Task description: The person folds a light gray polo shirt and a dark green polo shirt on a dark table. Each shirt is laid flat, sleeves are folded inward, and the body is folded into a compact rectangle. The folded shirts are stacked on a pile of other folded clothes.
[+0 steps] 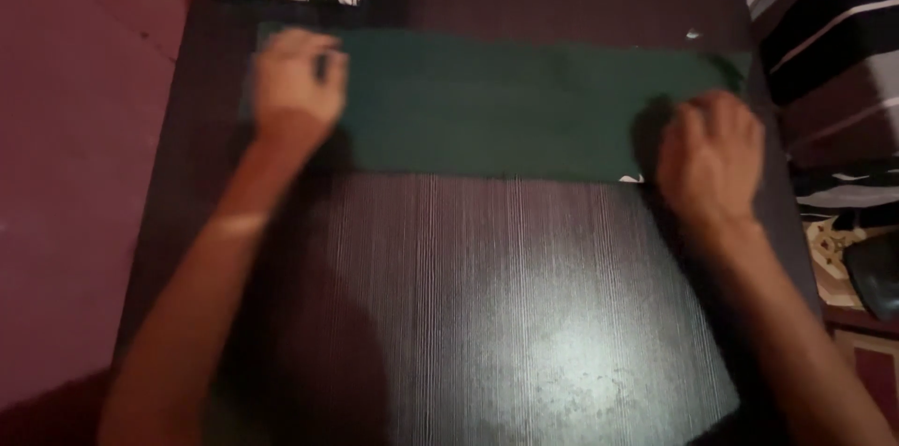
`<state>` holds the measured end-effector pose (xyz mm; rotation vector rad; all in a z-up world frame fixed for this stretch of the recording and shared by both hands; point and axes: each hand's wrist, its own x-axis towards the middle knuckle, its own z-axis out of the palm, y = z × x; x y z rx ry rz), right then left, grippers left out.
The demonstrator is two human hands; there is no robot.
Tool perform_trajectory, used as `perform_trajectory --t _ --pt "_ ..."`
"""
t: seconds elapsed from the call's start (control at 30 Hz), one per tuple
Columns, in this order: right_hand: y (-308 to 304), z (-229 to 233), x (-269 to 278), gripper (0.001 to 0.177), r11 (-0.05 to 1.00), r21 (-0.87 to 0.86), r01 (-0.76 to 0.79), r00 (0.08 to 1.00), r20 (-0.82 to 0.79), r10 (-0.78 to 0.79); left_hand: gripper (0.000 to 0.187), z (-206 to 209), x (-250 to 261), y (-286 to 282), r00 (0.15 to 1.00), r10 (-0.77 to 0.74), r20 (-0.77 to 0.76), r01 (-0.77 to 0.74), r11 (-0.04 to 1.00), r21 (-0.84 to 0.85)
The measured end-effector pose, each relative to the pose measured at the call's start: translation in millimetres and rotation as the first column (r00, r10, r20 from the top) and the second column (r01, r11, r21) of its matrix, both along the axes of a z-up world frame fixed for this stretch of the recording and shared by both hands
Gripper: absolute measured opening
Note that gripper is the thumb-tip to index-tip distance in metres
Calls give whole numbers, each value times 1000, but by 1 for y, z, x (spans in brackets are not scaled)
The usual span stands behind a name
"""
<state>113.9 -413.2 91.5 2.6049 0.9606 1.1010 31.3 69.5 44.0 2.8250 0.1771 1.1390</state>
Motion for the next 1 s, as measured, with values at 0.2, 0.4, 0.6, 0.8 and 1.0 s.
perform_trajectory --t 0.2,0.4,0.6,0.8,1.0 --pt "59 -10 -22 32 985 88 -146 960 -228 163 33 16 -8 -131 884 -428 -187 358 878 -317" --pt "50 -16 -23 59 970 237 -59 750 -630 200 72 -13 -9 -136 794 -492 -357 414 868 -275" --pt "3 -17 0 84 995 -7 98 656 -751 -70 78 -18 -21 -100 870 -384 -309 352 923 -155" --pt "-48 -23 17 81 969 58 240 633 -766 -111 79 -14 -45 -35 883 -262 -389 211 963 -169" --pt "-60 -19 22 81 933 55 356 603 -776 -185 78 -21 -71 14 906 -131 -402 55 979 -195"
